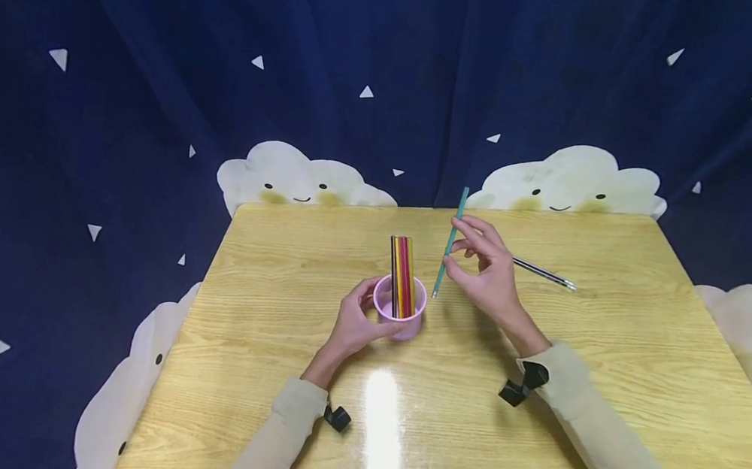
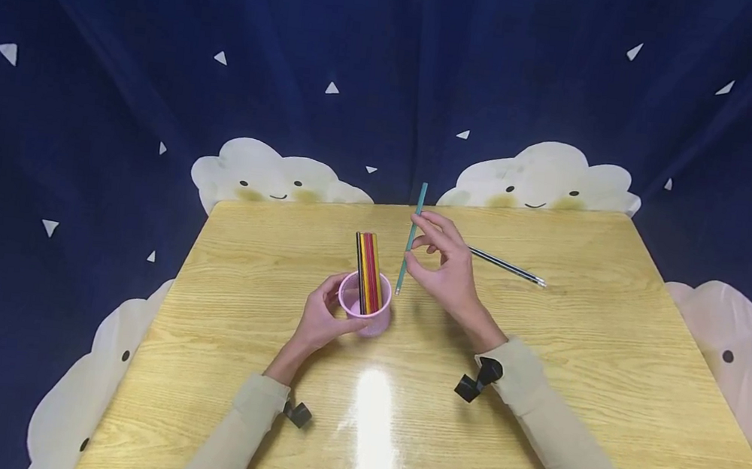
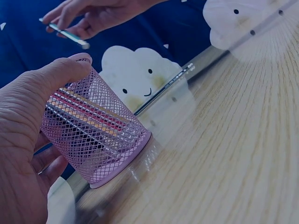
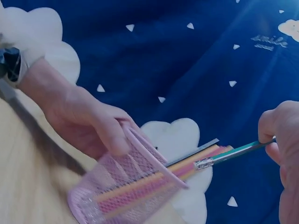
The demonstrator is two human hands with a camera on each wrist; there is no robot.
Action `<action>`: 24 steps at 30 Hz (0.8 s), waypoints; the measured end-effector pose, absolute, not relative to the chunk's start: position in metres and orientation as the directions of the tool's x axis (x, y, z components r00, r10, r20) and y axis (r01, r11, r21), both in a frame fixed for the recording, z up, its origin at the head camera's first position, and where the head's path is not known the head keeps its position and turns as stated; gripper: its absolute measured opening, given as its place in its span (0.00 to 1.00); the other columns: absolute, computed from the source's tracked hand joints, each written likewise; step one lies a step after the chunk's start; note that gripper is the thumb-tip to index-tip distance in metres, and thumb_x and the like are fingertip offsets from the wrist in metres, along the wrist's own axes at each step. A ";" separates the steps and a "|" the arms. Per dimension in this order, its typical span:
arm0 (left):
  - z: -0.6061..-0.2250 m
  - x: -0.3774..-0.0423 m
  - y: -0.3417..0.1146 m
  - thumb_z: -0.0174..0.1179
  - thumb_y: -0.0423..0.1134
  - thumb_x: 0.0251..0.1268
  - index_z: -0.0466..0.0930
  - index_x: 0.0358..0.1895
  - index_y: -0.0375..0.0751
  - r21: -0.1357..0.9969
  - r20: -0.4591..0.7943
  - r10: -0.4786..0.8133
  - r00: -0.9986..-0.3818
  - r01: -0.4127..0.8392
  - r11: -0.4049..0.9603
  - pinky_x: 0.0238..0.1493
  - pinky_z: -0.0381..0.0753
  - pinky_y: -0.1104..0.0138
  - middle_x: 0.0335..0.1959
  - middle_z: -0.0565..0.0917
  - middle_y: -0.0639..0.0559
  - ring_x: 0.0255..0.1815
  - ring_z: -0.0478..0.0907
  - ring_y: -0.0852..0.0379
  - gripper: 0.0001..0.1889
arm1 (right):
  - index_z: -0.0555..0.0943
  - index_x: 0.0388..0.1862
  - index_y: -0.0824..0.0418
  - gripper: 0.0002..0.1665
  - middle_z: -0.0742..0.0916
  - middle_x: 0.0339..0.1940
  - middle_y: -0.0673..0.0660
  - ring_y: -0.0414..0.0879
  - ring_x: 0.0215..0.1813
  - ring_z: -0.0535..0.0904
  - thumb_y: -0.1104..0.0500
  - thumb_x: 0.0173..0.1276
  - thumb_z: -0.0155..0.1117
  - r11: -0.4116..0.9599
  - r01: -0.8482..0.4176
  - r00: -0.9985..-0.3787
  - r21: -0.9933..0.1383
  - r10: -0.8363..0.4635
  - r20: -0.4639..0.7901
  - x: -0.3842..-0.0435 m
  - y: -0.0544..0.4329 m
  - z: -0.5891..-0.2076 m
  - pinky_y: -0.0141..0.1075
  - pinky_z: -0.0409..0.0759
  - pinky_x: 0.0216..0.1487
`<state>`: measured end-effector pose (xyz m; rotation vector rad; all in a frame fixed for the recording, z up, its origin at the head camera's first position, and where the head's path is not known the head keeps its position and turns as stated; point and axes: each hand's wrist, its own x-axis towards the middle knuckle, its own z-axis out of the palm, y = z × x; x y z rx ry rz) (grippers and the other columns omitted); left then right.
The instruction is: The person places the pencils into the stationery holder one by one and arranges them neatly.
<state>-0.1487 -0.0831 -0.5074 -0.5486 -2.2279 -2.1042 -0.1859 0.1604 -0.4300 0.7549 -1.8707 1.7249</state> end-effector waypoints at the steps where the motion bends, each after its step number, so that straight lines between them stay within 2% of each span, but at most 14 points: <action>1: -0.508 -0.149 -0.083 0.79 0.22 0.41 0.70 0.67 0.19 0.962 0.259 0.237 -0.936 0.273 0.025 0.68 0.73 0.34 0.60 0.79 0.24 0.60 0.76 0.23 0.44 | 0.77 0.60 0.84 0.34 0.77 0.61 0.80 0.45 0.43 0.85 0.89 0.50 0.66 0.043 -0.685 -0.728 -0.727 -0.071 0.682 -0.184 0.157 -0.428 0.28 0.75 0.43; 6: -0.507 -0.150 -0.085 0.79 0.22 0.43 0.69 0.68 0.19 0.961 0.264 0.262 -0.928 0.275 0.004 0.68 0.73 0.33 0.61 0.78 0.23 0.61 0.75 0.20 0.44 | 0.78 0.59 0.83 0.33 0.79 0.60 0.79 0.58 0.40 0.85 0.88 0.49 0.69 0.103 -0.711 -0.704 -0.696 -0.087 0.705 -0.180 0.140 -0.435 0.30 0.77 0.44; 10: -0.507 -0.151 -0.086 0.79 0.22 0.43 0.69 0.68 0.20 0.962 0.262 0.272 -0.926 0.272 -0.002 0.68 0.73 0.32 0.62 0.78 0.24 0.61 0.75 0.20 0.44 | 0.80 0.57 0.82 0.33 0.80 0.59 0.77 0.65 0.38 0.85 0.87 0.48 0.72 0.187 -0.738 -0.673 -0.649 -0.122 0.730 -0.182 0.134 -0.460 0.25 0.77 0.47; 13: -0.508 -0.151 -0.085 0.80 0.22 0.43 0.70 0.68 0.19 0.960 0.271 0.267 -0.925 0.279 -0.005 0.67 0.73 0.32 0.62 0.78 0.24 0.61 0.75 0.20 0.44 | 0.81 0.58 0.79 0.34 0.81 0.61 0.73 0.62 0.38 0.86 0.84 0.48 0.74 0.236 -0.748 -0.658 -0.620 -0.150 0.738 -0.188 0.133 -0.480 0.23 0.79 0.51; 19: -0.509 -0.151 -0.085 0.80 0.22 0.42 0.71 0.67 0.20 0.959 0.275 0.253 -0.927 0.283 -0.008 0.68 0.72 0.33 0.61 0.79 0.24 0.60 0.75 0.20 0.43 | 0.84 0.61 0.71 0.31 0.83 0.63 0.66 0.56 0.41 0.87 0.77 0.56 0.75 0.256 -0.751 -0.657 -0.609 -0.196 0.728 -0.191 0.136 -0.498 0.35 0.87 0.54; 24: -0.509 -0.150 -0.084 0.80 0.23 0.43 0.71 0.68 0.20 0.961 0.266 0.243 -0.933 0.277 0.012 0.69 0.71 0.33 0.61 0.79 0.25 0.61 0.75 0.22 0.43 | 0.84 0.61 0.70 0.30 0.83 0.63 0.66 0.59 0.45 0.87 0.76 0.57 0.75 0.272 -0.726 -0.686 -0.631 -0.220 0.694 -0.188 0.136 -0.503 0.38 0.85 0.59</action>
